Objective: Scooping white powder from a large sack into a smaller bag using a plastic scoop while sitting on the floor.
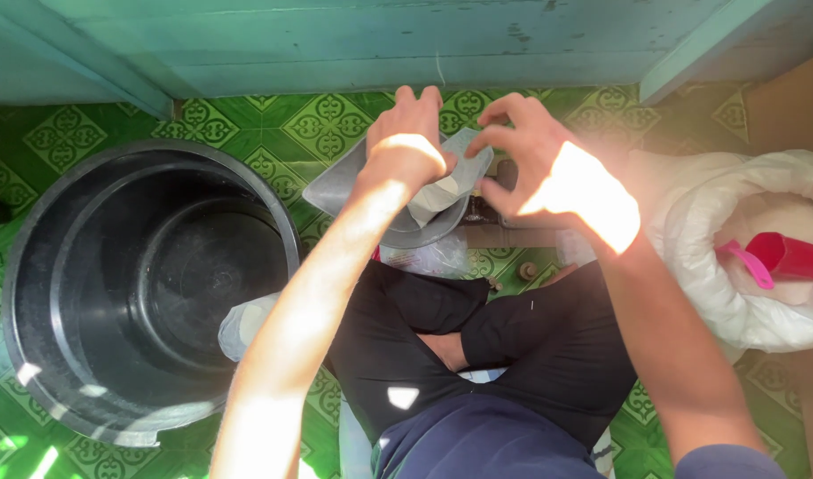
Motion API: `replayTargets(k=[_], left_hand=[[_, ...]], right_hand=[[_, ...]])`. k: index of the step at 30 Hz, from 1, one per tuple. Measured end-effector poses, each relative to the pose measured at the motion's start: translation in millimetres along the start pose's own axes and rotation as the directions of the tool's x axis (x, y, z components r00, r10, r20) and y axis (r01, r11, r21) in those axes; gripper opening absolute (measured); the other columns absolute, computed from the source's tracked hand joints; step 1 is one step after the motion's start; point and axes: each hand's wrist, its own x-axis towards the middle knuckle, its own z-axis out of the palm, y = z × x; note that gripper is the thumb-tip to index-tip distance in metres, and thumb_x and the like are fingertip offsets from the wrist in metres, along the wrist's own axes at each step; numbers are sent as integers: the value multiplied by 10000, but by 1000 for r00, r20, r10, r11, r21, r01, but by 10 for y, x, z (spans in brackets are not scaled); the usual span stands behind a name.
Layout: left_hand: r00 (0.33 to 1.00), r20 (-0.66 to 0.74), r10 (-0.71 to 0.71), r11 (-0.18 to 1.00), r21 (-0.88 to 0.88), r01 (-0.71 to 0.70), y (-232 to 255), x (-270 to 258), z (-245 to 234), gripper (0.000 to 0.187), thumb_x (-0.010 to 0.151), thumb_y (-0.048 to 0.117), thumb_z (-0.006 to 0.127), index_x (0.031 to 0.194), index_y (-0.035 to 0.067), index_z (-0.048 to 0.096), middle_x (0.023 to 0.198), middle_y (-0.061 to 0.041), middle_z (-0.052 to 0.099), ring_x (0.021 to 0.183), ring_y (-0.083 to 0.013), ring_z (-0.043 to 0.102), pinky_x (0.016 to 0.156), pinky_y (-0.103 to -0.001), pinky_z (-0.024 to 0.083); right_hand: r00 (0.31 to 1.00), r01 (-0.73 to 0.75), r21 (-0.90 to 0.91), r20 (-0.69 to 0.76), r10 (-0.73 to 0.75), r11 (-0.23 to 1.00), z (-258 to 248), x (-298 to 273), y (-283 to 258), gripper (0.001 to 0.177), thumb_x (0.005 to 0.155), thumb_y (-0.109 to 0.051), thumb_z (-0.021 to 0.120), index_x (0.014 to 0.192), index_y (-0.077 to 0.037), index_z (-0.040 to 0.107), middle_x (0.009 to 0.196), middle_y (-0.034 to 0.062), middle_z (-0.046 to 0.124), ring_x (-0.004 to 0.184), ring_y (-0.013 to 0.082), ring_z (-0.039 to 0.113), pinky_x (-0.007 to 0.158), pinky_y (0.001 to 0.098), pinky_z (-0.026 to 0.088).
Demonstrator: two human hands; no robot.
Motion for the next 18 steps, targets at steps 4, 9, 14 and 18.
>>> replayTargets(k=[4,9,14,18], left_hand=[[1000,-9,-13,996,88,14,-45,204,325,568,598,255,860,1066,117,569,1058,-132,553,859,-332,662,726,-433,557],[997,-75,-15,998,60,20,-97,324,602,249,675,15,691,903,97,634,861,-108,694,807,-336,696,675,-432,561],[996,-92,-3,1000,-29,0,-82,249,393,231,702,-22,649,906,74,600,877,-143,672,833,-376,678,710,-472,553],[999,16,-42,988,-150,44,-57,181,160,446,682,-60,628,1077,148,635,1038,-94,683,963,-317,664,815,-424,536]], right_hand=[[992,-7,-161,124,27,987,333,-165,231,484,538,-277,806,992,-135,718,1427,204,416,1304,396,380,1022,524,412],[991,-113,-132,53,121,985,465,-246,93,234,628,-127,807,849,-119,728,1449,160,423,1346,370,372,1073,451,364],[996,-82,-102,-26,79,991,400,-261,56,148,649,-91,787,789,-88,739,1386,142,505,1270,341,464,1039,409,421],[994,-113,-55,-6,113,992,316,-312,26,151,689,-70,768,838,-83,748,1368,143,510,1251,336,470,1021,396,435]])
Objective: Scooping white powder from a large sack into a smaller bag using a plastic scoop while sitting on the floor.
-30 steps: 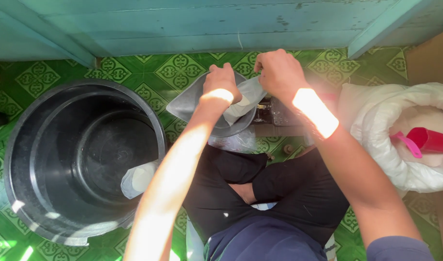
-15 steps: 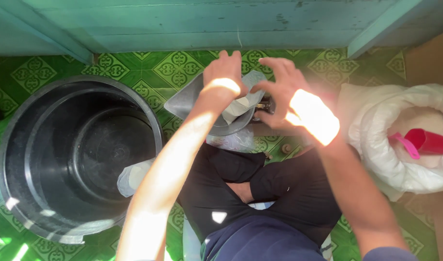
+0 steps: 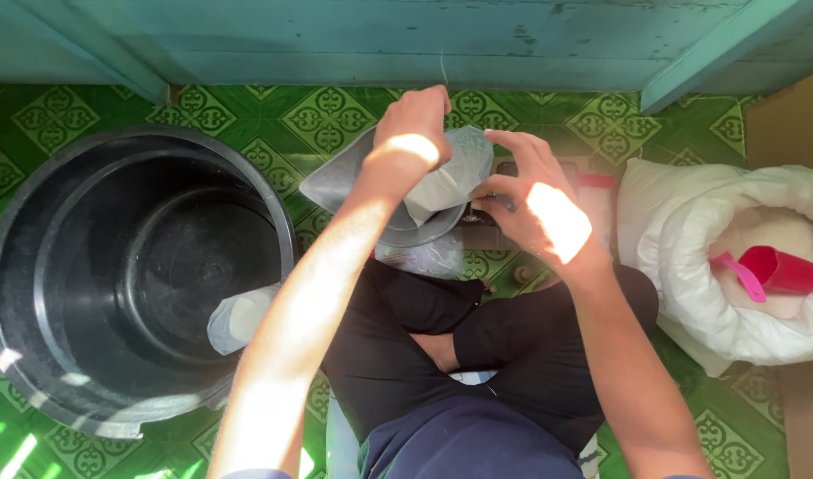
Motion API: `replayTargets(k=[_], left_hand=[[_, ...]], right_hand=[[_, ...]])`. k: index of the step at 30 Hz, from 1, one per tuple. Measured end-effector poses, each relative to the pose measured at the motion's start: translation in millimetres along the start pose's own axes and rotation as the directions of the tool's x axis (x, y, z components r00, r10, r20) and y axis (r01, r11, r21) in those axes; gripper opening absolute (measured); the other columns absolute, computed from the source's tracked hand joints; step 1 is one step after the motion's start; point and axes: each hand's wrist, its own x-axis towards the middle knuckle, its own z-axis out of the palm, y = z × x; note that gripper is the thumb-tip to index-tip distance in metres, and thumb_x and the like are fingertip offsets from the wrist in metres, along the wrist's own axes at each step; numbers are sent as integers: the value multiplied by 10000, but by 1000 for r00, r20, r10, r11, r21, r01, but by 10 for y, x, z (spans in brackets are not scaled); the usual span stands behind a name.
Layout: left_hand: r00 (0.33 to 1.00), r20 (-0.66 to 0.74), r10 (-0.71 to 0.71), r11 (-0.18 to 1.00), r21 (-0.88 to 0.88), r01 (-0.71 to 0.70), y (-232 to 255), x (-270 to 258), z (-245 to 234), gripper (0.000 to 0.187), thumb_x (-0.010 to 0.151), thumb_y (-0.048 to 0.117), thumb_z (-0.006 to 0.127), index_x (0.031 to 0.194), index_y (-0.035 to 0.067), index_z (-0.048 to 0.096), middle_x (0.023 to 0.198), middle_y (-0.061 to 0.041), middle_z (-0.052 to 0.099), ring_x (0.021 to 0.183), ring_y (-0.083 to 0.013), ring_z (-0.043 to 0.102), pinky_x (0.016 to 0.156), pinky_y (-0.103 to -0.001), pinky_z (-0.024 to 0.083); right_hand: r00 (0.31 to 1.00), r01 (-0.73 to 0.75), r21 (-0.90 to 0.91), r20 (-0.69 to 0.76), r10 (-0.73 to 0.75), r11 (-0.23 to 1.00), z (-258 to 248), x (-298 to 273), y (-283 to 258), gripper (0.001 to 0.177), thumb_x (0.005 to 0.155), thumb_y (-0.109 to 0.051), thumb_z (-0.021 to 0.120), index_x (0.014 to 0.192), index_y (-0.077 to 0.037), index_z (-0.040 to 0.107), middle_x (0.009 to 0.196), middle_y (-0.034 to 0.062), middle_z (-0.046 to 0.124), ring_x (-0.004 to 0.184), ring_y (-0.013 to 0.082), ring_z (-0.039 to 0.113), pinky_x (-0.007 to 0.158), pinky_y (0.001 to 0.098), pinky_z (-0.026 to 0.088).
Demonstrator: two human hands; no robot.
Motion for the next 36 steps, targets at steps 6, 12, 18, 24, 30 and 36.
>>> replayTargets(k=[6,12,18,24,30,36], left_hand=[[927,-224,302,940,-89,-328,34,-315,-291,304,737,12,687,1008,149,688,943,-67,546,815,-247,633,758,-400,539],[838,-378,394,883,-97,-458,40,-591,-282,389,773,337,845,564,103,614,751,-12,499,753,-174,519,736,-329,469],[652,-591,474,816,18,-577,109,-941,-329,337,820,5,712,1143,101,691,1080,-44,547,975,-199,569,842,-307,516],[175,-899,401,535,75,-841,-29,-1226,335,139,778,34,747,744,165,718,824,-32,600,655,-206,549,627,-320,536],[743,-550,381,715,-334,-614,-391,-1673,1477,138,763,109,711,821,235,708,832,39,643,698,-165,631,675,-308,541],[855,449,261,964,-80,-252,-1012,-2032,2522,252,890,206,621,1124,117,651,1073,-118,641,1030,-312,648,891,-415,539]], right_hand=[[987,-88,58,-129,95,994,-59,-22,-43,50,827,-43,754,859,-5,745,1361,155,525,1153,265,488,888,317,459],[972,-130,87,-183,144,988,-43,20,-108,89,869,40,652,951,12,675,1318,156,569,1121,292,540,854,337,474],[953,-203,178,-190,236,963,-21,-83,-160,61,865,-6,681,914,24,702,1278,136,590,900,210,589,739,300,490],[925,113,193,-378,-32,975,-55,-437,-26,547,881,-21,758,1332,-201,506,1000,72,695,1098,378,643,898,477,558],[871,-411,200,-202,448,889,-233,-906,34,135,869,-148,755,996,-146,711,1106,72,679,1000,298,683,845,405,558],[747,-602,138,-249,616,786,-615,-1384,421,110,876,-136,760,977,-130,716,1023,53,697,935,256,693,774,353,560]])
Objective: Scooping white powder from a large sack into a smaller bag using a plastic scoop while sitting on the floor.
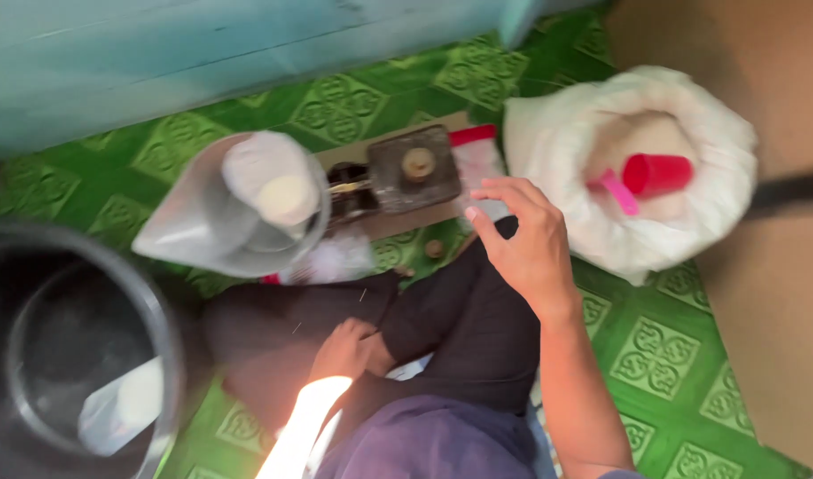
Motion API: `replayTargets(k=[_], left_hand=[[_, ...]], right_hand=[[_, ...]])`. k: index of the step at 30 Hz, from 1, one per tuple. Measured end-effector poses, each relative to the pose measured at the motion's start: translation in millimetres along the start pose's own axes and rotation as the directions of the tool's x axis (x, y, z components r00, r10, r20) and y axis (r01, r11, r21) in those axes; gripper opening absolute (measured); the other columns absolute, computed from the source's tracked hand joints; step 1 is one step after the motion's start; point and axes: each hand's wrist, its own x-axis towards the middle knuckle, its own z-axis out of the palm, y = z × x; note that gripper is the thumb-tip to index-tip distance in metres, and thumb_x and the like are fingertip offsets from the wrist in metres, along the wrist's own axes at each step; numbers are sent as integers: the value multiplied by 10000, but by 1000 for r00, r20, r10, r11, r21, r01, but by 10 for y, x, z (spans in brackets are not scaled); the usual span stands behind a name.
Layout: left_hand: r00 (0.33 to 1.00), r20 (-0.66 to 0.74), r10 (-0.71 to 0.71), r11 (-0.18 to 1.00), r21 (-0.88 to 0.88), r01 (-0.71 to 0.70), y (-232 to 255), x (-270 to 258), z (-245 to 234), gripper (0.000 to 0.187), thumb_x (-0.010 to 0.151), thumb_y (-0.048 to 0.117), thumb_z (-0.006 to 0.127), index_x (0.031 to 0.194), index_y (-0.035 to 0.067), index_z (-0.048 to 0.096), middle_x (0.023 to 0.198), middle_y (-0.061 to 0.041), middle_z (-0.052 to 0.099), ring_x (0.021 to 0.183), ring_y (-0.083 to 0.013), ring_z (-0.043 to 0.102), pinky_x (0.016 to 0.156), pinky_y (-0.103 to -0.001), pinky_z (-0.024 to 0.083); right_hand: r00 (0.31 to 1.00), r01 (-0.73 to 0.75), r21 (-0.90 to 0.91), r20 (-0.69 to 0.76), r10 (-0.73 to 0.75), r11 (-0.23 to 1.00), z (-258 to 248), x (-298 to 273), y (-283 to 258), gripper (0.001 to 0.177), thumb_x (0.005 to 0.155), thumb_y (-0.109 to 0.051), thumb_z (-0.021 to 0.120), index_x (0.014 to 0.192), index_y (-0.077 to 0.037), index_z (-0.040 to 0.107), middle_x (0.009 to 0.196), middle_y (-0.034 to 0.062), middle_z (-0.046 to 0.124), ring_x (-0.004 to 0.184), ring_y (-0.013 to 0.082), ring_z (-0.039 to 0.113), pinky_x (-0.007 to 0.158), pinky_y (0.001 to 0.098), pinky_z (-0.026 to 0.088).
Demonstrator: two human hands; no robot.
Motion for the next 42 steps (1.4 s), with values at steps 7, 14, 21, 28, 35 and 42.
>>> replayTargets(k=[7,14,21,28,35,42], left_hand=[[999,-12,-32,994,105,33,-411,8,1590,786,814,356,696,1435,9,362,1490,-235,356,1360,-383,381,1067,-415,364],[966,-47,-254,908,333,254,-606,223,2323,1168,902,762,395,1451,-198,19,1500,-438,53,1410,-558,87,1124,-577,153],[830,70,-553,793,348,500,-524,351,2379,1212,880,793,292,1462,-160,-178,1557,-360,-175,1460,-481,-153,1155,-537,28],[773,91,-628,753,323,574,-556,380,2481,1220,854,799,280,1465,-113,-254,1561,-316,-267,1458,-436,-244,1159,-531,-33],[819,-201,-537,778,258,573,-671,326,2759,1230,788,780,348,1496,-76,-180,1584,-291,-150,1480,-418,-144,1150,-537,39],[826,-380,-417,794,291,534,-644,269,2860,1194,778,731,377,1511,-77,-108,1584,-290,-59,1483,-419,-75,1147,-564,47]], right_hand=[[990,-59,-232,-136,27,971,-341,38,1108,167,828,-83,695,985,-33,666,1075,98,651,969,301,614,862,378,482],[908,-417,-468,-173,382,779,-297,-70,2555,403,883,-183,578,1248,-14,568,1043,252,602,900,440,590,733,520,491],[791,-602,-381,-164,589,702,-384,-254,2861,361,899,-213,494,1148,23,607,859,277,683,787,461,647,733,514,509],[859,-503,-459,-175,481,732,-597,-324,2491,348,856,-142,620,1194,-94,684,878,225,715,746,467,657,697,518,510],[921,-376,-561,-141,363,737,-626,-344,2525,441,880,-126,639,1304,-18,577,993,167,719,712,377,685,610,467,527],[894,-424,-520,-106,436,741,-514,-317,2778,390,924,-145,581,1293,-19,567,986,142,712,744,379,680,652,483,520]])
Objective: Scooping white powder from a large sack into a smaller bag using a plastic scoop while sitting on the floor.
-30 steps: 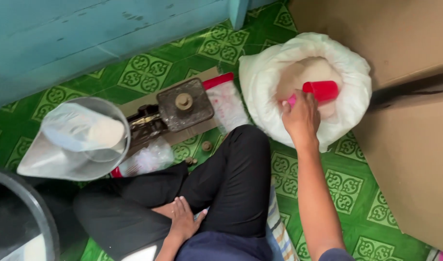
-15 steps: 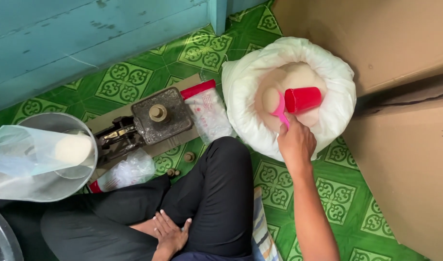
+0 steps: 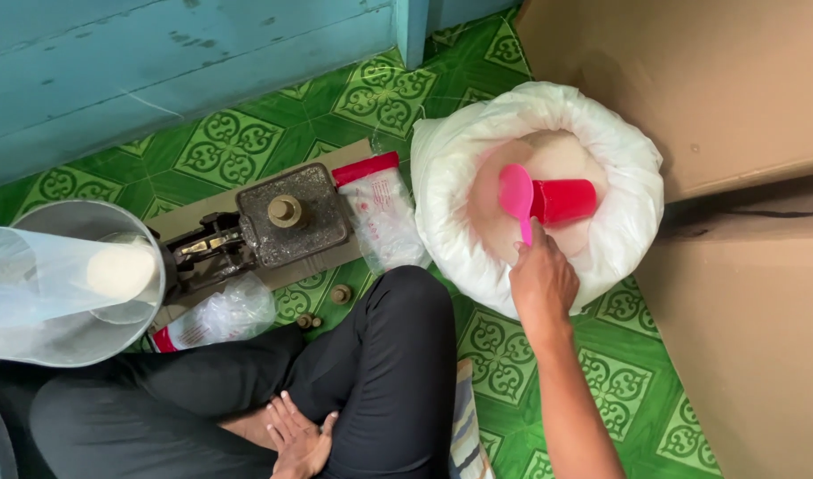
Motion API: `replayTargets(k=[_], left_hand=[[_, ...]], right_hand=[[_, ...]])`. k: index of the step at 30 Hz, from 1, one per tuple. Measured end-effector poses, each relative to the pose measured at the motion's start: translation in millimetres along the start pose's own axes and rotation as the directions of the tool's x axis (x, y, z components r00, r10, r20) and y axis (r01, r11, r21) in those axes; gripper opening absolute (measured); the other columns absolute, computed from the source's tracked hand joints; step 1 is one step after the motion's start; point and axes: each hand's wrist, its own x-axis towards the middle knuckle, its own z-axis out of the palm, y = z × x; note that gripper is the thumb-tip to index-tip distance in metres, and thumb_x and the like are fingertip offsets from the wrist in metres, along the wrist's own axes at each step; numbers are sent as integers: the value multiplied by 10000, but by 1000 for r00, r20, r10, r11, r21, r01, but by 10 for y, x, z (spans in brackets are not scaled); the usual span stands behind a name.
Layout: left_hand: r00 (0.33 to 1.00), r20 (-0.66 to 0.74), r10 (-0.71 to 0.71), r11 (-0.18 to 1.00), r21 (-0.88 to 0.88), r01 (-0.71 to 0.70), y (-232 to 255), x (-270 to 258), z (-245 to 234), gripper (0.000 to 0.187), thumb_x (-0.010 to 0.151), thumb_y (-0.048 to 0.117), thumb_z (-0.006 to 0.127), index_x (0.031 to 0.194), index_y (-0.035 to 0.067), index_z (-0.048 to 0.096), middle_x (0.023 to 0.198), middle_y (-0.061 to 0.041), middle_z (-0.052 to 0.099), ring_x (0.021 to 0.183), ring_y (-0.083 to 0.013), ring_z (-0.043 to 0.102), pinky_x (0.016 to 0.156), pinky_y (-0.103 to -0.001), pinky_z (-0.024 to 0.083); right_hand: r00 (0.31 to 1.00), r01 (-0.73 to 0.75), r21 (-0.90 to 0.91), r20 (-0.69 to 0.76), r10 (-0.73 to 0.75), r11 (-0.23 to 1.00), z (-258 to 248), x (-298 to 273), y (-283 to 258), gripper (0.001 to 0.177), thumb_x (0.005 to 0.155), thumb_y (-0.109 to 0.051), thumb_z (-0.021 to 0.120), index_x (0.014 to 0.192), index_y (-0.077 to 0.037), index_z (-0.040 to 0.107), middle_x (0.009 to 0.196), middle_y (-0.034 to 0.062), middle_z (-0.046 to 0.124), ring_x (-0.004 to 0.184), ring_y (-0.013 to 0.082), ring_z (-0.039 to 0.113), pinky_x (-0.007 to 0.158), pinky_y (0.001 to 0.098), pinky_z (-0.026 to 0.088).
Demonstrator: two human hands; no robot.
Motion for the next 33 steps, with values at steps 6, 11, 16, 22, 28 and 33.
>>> replayTargets(k=[6,11,16,22,28,33], left_hand=[[998,64,-25,1000,1,24,25,-14,-70,1190,786,684,407,1499,-99,-136,1568,-319,-73,1473,-441,-86,1144,-578,45],[999,-39,-12,1000,24,13,96,-58,-80,1192,757,632,465,1497,-124,-84,1555,-346,-24,1465,-470,-40,1131,-606,83],[984,-177,-16,999,-32,10,180,-61,-124,1212,696,598,556,1511,-99,-7,1556,-347,57,1465,-488,49,1100,-664,181],[944,-331,12,999,53,6,210,-83,-119,1190,674,614,541,1527,-87,96,1568,-311,160,1459,-469,182,1074,-657,307],[952,-306,-6,1000,22,13,165,-65,-77,1198,668,629,521,1533,-72,78,1594,-288,113,1488,-443,117,1093,-652,267],[983,-179,-31,999,-42,24,100,-40,-59,1233,664,622,539,1520,-70,-17,1589,-294,35,1474,-459,58,1121,-632,166]], right_hand=[[1000,-3,108,10,2,994,19,19,-88,437,884,-79,545,1319,-41,572,966,174,723,760,412,676,659,487,522],[999,-34,220,48,24,975,-16,81,-129,401,892,-94,516,1276,-20,602,936,232,713,769,431,678,687,485,527],[999,-25,331,39,13,943,-65,86,-35,398,881,-115,530,1257,-43,639,965,223,715,765,419,678,681,467,527],[998,-1,437,-52,27,900,-384,-154,-130,340,882,-69,553,1197,5,657,938,217,722,699,385,672,652,433,519],[996,-26,546,-62,71,838,-262,-358,-23,381,864,-41,590,1243,-6,608,1079,186,714,877,323,706,755,395,541],[982,-7,629,-141,123,778,-30,-463,104,339,878,-82,613,1199,22,633,1104,172,709,923,284,696,788,347,551]])
